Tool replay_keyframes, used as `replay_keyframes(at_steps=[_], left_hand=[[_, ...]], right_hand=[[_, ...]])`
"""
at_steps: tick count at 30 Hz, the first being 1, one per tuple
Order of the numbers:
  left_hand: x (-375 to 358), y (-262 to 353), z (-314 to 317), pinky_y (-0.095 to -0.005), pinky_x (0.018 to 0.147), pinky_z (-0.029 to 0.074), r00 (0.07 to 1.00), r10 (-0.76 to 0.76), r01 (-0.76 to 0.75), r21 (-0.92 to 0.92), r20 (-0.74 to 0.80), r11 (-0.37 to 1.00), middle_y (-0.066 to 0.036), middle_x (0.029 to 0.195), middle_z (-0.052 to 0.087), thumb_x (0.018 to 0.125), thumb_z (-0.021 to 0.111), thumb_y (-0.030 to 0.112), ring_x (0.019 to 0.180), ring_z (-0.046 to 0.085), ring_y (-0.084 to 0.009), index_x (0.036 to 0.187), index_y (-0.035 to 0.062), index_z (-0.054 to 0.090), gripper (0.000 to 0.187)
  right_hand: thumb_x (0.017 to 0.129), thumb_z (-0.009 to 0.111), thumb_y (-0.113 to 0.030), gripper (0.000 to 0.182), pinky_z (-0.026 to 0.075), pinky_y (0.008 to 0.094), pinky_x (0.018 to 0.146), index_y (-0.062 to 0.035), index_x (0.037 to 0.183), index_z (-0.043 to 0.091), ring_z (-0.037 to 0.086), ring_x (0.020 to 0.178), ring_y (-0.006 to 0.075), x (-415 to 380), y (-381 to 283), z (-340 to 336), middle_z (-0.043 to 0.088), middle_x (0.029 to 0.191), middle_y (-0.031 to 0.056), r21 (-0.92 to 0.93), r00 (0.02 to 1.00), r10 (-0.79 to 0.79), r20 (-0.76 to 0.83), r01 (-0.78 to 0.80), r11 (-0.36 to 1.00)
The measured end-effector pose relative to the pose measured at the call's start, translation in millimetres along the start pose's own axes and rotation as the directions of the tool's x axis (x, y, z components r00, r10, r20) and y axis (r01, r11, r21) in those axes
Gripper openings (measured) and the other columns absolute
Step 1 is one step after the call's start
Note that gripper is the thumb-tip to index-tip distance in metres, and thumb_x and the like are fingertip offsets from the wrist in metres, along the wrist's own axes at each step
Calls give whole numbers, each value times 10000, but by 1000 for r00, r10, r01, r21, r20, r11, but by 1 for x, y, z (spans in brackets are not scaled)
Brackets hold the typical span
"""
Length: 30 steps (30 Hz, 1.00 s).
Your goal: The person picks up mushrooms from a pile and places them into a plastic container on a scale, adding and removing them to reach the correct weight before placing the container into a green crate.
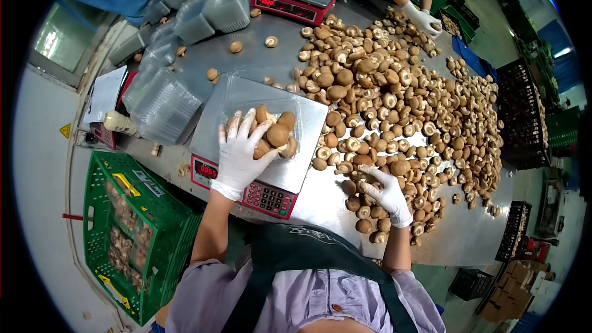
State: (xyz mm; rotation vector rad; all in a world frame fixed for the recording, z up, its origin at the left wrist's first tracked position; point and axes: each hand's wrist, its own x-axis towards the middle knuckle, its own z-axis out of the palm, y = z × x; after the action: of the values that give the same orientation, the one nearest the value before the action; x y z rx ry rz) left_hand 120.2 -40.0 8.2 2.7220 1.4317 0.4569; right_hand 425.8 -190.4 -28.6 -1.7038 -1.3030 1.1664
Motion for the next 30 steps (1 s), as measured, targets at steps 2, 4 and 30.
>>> replay_keyframes(at_steps=[2, 4, 30], left_hand=[[-1, 3, 4, -516, 1033, 239, 999, -16, 12, -82, -39, 997, -171, 1365, 396, 727, 694, 409, 1254, 367, -350, 1229, 87, 525, 620], [-3, 6, 6, -539, 1024, 233, 993, -40, 27, -120, -109, 992, -150, 1353, 411, 717, 697, 444, 1250, 375, -327, 1235, 101, 522, 646], [-24, -6, 19, -462, 944, 376, 930, -176, 141, -128, -324, 982, -184, 1295, 446, 735, 645, 111, 1142, 428, -386, 1036, 19, 609, 316]], right_hand=[[784, 707, -201, 430, 476, 284, 854, -39, 1165, 590, 614, 962, 165, 12, -4, 0, 657, 1049, 119, -16, 998, 55, -32, -56, 998], [797, 686, -182, 385, 490, 271, 812, -33, 1141, 598, 631, 902, 158, 26, 1, 1, 665, 1003, 131, -108, 996, 31, -90, -40, 993], [774, 668, -236, 288, 505, 364, 735, -93, 1024, 661, 643, 818, 306, 127, 12, 9, 654, 865, 187, -373, 942, -158, -297, 38, 927]])
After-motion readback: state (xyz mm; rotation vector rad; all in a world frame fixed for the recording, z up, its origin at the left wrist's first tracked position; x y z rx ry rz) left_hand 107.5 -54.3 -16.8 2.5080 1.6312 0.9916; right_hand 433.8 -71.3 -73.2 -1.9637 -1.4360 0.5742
